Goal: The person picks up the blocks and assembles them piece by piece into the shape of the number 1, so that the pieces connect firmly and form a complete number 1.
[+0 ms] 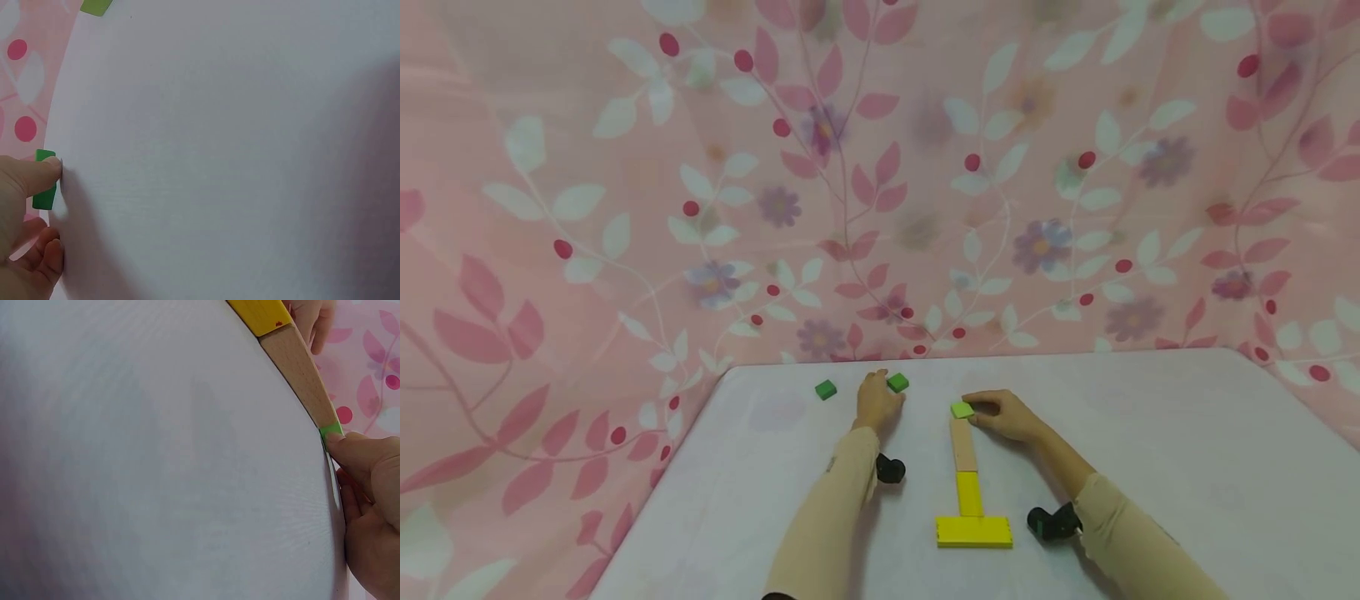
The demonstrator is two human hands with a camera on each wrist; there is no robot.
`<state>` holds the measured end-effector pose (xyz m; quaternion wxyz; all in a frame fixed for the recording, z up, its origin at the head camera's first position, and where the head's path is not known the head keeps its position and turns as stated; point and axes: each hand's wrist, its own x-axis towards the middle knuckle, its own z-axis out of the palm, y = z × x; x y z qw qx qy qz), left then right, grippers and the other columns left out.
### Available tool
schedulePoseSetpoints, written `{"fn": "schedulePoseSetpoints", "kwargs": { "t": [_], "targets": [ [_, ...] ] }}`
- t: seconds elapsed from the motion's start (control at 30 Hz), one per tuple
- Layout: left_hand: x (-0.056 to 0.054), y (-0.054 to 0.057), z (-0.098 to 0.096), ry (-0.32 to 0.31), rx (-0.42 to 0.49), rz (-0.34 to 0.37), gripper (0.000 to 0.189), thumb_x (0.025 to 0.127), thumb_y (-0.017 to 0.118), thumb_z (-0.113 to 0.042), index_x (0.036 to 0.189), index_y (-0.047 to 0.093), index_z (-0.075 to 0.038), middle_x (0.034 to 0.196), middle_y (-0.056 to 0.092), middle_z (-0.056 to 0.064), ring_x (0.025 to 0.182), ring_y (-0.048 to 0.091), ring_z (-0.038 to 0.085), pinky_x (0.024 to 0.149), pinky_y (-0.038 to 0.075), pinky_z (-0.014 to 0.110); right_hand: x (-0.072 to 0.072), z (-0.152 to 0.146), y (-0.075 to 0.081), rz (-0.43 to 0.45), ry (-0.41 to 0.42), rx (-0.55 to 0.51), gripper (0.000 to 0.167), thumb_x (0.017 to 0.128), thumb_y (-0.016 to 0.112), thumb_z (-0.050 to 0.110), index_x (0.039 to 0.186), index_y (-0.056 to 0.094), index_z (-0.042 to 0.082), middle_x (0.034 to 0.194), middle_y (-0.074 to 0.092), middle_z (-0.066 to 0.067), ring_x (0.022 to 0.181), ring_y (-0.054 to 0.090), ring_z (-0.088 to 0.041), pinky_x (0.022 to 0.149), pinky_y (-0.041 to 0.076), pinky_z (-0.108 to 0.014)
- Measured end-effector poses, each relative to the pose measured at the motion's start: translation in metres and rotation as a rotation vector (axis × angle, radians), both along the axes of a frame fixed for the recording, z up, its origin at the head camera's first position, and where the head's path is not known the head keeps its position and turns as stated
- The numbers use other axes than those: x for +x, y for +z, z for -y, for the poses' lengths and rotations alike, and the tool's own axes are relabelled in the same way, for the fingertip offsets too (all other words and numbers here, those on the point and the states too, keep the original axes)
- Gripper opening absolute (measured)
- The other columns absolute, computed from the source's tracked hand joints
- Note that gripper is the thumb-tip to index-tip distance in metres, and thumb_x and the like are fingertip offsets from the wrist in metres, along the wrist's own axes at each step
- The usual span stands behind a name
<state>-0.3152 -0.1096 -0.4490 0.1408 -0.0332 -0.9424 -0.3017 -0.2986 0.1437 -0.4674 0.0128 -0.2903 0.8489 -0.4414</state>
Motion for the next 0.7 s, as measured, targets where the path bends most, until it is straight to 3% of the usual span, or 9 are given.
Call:
{"fn": "schedulePoseSetpoints", "kwargs": {
  "t": [0.27, 0.47, 0.7],
  "targets": [
    [-0.0020, -0.0023, -0.0017, 0.000, -0.061, -0.014, 0.042, 0.078, 0.071, -0.013, 0.113, 0.061, 0.009, 0.105, 0.060, 0.023, 0.099, 0.058, 0.035, 0.089, 0.045, 0.043, -0.0002, -0.0018, -0.0016, -0.006, -0.007, 0.030, 0.037, 0.088, 0.063, 0.009, 0.123, 0.059, -0.003, 0.126, 0.058, -0.019, 0.120, 0.049, -0.037, 0.103, 0.034, -0.052],
    [-0.0017, -0.0012, -0.0021, -0.006, -0.047, -0.025, 0.029, 0.079, 0.070, -0.011, 0.101, 0.066, 0.007, 0.095, 0.059, 0.019, 0.091, 0.058, 0.033, 0.083, 0.047, 0.042, 0.0018, -0.0016, 0.0011, 0.007, -0.011, 0.009, 0.037, 0.087, 0.063, 0.007, 0.122, 0.059, -0.004, 0.125, 0.058, -0.020, 0.119, 0.049, -0.037, 0.102, 0.034, -0.052],
    [-0.0030, -0.0025, -0.0056, 0.010, -0.076, 0.000, 0.042, 0.078, 0.071, -0.026, 0.104, 0.064, 0.007, 0.099, 0.059, 0.019, 0.090, 0.059, 0.032, 0.080, 0.049, 0.042, 0.0015, -0.0010, 0.0012, 0.013, -0.010, 0.012, 0.037, 0.088, 0.064, 0.007, 0.123, 0.058, -0.004, 0.125, 0.058, -0.019, 0.119, 0.050, -0.036, 0.102, 0.035, -0.051]
  ]
}}
